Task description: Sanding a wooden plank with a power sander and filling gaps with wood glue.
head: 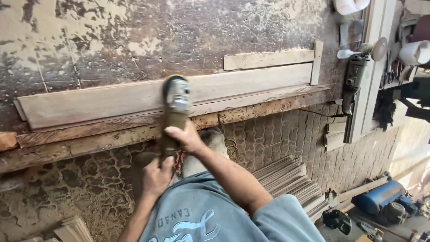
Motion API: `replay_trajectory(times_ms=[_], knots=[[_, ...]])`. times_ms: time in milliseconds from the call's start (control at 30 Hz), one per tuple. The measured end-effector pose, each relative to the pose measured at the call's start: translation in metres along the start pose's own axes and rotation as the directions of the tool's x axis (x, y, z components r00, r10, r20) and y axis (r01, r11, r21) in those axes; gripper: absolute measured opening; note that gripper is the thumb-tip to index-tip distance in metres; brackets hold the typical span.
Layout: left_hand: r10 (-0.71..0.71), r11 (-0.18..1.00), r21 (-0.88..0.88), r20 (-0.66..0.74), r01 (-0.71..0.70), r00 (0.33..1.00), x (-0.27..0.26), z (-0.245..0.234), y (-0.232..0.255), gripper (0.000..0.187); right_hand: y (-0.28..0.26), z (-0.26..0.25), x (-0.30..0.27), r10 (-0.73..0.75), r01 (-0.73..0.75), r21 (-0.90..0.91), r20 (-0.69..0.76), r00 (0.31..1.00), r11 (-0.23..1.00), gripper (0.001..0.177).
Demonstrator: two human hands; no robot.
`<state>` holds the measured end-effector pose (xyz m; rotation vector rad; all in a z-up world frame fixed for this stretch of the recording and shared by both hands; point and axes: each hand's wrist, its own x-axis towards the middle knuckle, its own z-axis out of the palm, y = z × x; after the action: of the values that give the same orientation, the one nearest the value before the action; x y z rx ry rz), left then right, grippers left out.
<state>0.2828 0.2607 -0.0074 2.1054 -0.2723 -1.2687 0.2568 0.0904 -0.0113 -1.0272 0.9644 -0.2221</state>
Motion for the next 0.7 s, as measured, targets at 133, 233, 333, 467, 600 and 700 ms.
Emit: replay_trajectory(times_ms=[133,233,333,467,600,700], knots=[[-0.049,0.982,-0.178,0.061,0.059,0.997,-0.008,-0.055,-0.064,0.05,-0.009,0.065,0.024,0.02,-0.022,0.002,0.333,0.943,1.0,0.058],[-0.003,0.945,-0.328,-0.057,-0.015,0.998,-0.022,-0.064,-0.065,0.051,-0.009,0.093,0.025,0.104,-0.105,-0.027,0.523,0.846,0.994,0.06],[-0.185,0.942,-0.31,-0.152,0.131,0.971,-0.025,-0.041,-0.056,0.053,-0.021,0.073,0.022,0.089,-0.013,-0.17,0.445,0.891,0.985,0.044],[-0.118,0.972,-0.209,-0.057,0.104,0.991,-0.025,0.018,-0.024,0.049,-0.018,-0.01,0.016,0.193,-0.157,-0.122,0.403,0.894,0.98,0.079],[0.016,0.975,-0.221,0.075,0.001,0.997,-0.009,0.109,0.021,0.05,-0.031,-0.128,0.009,0.059,-0.079,0.066,0.266,0.962,0.995,0.061],[0.069,0.997,-0.02,-0.02,-0.07,0.997,-0.012,0.176,0.096,0.044,-0.027,-0.199,-0.011,0.03,-0.029,0.063,-0.022,0.999,0.998,0.051]])
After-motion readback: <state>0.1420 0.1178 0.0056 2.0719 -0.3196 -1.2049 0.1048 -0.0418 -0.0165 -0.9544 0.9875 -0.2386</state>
